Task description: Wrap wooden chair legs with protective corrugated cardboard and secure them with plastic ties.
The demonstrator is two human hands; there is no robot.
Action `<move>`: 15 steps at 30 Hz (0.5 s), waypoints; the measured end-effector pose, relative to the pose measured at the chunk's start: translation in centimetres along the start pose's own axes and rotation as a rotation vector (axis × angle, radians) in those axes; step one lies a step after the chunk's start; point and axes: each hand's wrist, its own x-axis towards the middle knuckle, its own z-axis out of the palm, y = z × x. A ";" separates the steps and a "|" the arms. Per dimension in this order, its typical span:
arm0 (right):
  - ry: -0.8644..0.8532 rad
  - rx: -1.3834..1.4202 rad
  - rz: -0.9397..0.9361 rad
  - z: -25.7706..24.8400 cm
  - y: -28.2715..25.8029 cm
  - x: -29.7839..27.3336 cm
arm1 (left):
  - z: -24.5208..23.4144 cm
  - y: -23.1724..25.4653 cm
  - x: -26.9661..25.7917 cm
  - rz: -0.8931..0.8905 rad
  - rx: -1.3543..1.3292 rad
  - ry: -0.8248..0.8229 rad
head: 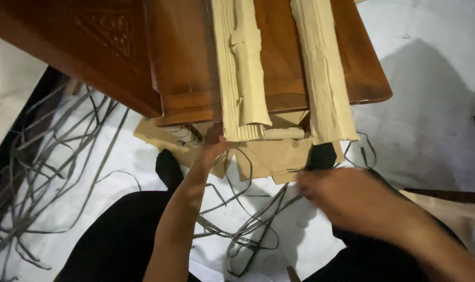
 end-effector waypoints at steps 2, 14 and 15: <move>0.201 0.206 0.156 0.3 2.5 -1.2 | 2.0 -1.8 0.4 -0.066 0.059 0.129; 0.325 0.267 0.507 -0.4 3.6 -0.1 | 6.3 -4.4 2.4 0.098 0.161 0.495; 0.327 0.260 0.503 -0.6 3.7 0.0 | 6.6 -4.1 2.6 0.095 0.158 0.502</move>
